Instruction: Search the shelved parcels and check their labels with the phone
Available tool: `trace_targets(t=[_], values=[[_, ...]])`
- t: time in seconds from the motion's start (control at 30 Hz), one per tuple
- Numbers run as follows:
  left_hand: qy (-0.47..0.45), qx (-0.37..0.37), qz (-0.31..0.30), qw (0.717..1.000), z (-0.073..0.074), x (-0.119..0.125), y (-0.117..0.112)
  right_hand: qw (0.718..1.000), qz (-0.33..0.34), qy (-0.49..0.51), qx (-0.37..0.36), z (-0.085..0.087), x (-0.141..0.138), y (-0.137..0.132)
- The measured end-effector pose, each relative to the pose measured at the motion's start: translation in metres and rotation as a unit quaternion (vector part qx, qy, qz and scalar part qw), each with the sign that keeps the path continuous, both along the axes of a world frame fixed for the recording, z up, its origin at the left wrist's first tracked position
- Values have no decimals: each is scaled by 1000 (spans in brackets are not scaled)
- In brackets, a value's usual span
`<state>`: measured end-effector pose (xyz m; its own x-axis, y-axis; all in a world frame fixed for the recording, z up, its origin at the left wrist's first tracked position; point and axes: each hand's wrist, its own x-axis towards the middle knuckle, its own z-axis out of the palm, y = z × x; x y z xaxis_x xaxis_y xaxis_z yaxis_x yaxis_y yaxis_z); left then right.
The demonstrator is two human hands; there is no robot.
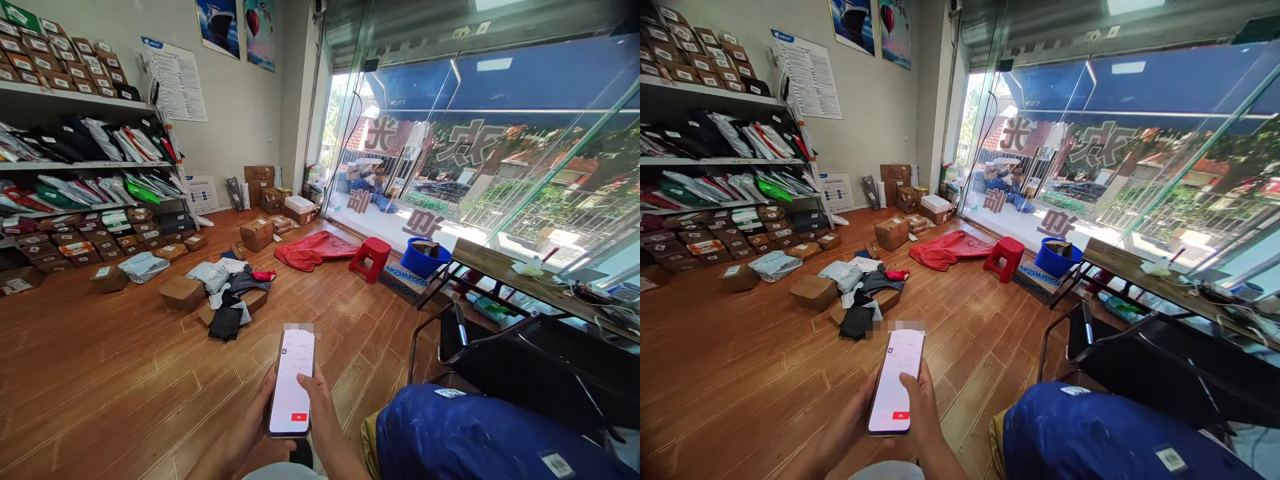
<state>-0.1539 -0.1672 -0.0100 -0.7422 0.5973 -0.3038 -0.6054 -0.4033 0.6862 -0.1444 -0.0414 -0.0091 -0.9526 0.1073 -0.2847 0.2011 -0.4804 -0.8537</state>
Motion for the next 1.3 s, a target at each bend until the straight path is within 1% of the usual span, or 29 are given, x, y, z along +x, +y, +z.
trace_targets(t=[0.1,0.2,0.3,0.4,0.5,0.7,0.83,0.97,1.13,1.2,1.3], values=[[12,2,20,1000,-3,-3,1,998,53,32,-12,6,3,11],[5,27,23,999,-8,-6,2,995,90,47,2,6,4,20],[8,40,30,999,-10,-6,4,995,90,48,10,3,4,24],[19,35,46,998,-7,-5,8,994,96,52,1,2,5,26],[10,25,63,998,-4,-3,11,994,97,47,-3,1,6,28],[-5,8,46,999,-4,1,12,994,95,46,-2,0,8,31],[-2,-5,32,999,3,1,13,994,98,47,-2,3,9,32],[9,-9,45,999,12,2,15,990,124,69,-7,3,8,34],[11,-54,50,997,16,2,15,978,176,116,12,1,8,35],[10,-38,52,998,17,0,15,974,187,125,27,1,8,34],[6,-18,54,998,17,-3,15,979,172,105,13,2,7,31]])
